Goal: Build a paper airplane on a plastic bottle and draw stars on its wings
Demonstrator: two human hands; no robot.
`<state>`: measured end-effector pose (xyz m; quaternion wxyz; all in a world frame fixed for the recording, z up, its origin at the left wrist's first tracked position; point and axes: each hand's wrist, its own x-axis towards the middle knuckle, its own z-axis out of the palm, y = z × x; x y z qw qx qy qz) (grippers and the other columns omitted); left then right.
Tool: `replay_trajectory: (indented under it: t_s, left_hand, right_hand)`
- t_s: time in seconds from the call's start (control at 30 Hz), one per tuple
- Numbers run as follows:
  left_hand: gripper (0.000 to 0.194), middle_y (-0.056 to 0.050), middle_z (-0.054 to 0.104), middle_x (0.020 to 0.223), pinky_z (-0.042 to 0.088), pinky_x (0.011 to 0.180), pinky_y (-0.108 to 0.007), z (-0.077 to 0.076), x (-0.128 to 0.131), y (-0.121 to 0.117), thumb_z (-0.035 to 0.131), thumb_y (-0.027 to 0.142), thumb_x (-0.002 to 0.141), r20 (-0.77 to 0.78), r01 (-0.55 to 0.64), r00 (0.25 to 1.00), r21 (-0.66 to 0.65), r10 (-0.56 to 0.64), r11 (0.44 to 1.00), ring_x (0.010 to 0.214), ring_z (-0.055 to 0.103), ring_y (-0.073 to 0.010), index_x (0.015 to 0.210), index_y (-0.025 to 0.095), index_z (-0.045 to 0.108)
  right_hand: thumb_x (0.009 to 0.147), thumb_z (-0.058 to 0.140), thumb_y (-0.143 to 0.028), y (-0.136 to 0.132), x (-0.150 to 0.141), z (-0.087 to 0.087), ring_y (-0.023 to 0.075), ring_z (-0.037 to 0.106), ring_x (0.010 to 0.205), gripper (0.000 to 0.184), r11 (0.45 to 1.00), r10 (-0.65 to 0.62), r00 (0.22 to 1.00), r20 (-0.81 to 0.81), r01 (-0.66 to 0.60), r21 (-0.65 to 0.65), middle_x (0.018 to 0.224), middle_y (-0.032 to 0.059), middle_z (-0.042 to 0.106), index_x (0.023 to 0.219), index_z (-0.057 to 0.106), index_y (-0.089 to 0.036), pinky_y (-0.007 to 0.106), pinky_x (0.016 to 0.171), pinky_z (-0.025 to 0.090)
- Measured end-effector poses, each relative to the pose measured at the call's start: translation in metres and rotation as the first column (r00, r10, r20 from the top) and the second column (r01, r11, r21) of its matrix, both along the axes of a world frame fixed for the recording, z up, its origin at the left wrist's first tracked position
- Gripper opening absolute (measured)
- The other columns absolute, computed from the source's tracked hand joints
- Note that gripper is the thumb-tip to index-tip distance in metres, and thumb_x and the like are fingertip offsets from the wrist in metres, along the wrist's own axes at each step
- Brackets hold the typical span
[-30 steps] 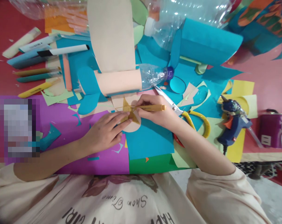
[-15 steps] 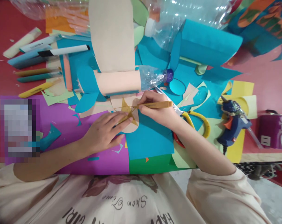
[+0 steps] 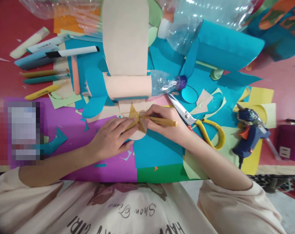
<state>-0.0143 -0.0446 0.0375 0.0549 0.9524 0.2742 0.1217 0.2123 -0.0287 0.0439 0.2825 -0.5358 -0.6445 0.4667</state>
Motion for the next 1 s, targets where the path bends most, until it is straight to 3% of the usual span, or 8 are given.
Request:
replay_trajectory:
  t_s: [0.3, 0.5, 0.77, 1.0]
  left_hand:
    - [0.032, -0.016, 0.068, 0.121, 0.051, 0.093, -0.041, -0.003, 0.0, -0.0006, 0.046, 0.023, 0.096, -0.005, 0.001, 1.0, -0.003, -0.001, 1.0, 0.113, 0.062, -0.0265, 0.123, 0.01, 0.059]
    - [0.031, -0.017, 0.068, 0.116, 0.053, 0.09, -0.04, -0.0029, 0.0005, 0.0003, 0.047, 0.022, 0.095, 0.018, 0.004, 1.0, 0.005, -0.004, 1.0, 0.11, 0.063, -0.027, 0.121, 0.009, 0.059]
    - [0.03, -0.016, 0.069, 0.114, 0.054, 0.088, -0.04, -0.0027, 0.0013, 0.0008, 0.047, 0.023, 0.095, 0.025, 0.002, 1.0, 0.022, -0.003, 1.0, 0.108, 0.064, -0.027, 0.118, 0.009, 0.061]
    - [0.031, -0.017, 0.068, 0.117, 0.053, 0.09, -0.04, -0.003, -0.0005, 0.0005, 0.049, 0.024, 0.095, 0.014, 0.003, 1.0, 0.01, -0.003, 1.0, 0.11, 0.063, -0.0274, 0.119, 0.009, 0.06]
  right_hand:
    - [0.077, 0.064, -0.029, 0.0027, 0.0001, 0.0003, 0.0092, 0.049, 0.05, 0.013, 0.999, 0.022, 1.0, 0.013, -0.022, 0.03, 0.06, -0.0007, 0.063, 0.072, 0.065, -0.018, 0.022, 0.046, 0.037]
    - [0.079, 0.068, -0.032, 0.003, 0.0016, -0.0049, 0.0112, 0.054, 0.056, 0.015, 0.996, -0.054, 0.998, 0.021, 0.052, 0.069, 0.073, 0.0029, 0.071, 0.081, 0.072, -0.019, 0.023, 0.048, 0.042]
    - [0.081, 0.067, -0.03, 0.0047, -0.001, -0.0052, 0.0136, 0.062, 0.062, 0.016, 0.999, -0.007, 0.999, -0.038, 0.009, 0.052, 0.08, 0.0051, 0.074, 0.087, 0.072, -0.017, 0.024, 0.054, 0.047]
    - [0.08, 0.068, -0.033, 0.0042, 0.0003, -0.0052, 0.0139, 0.062, 0.062, 0.017, 0.999, -0.006, 1.0, -0.024, 0.007, 0.035, 0.079, 0.0054, 0.073, 0.08, 0.071, -0.016, 0.024, 0.054, 0.047]
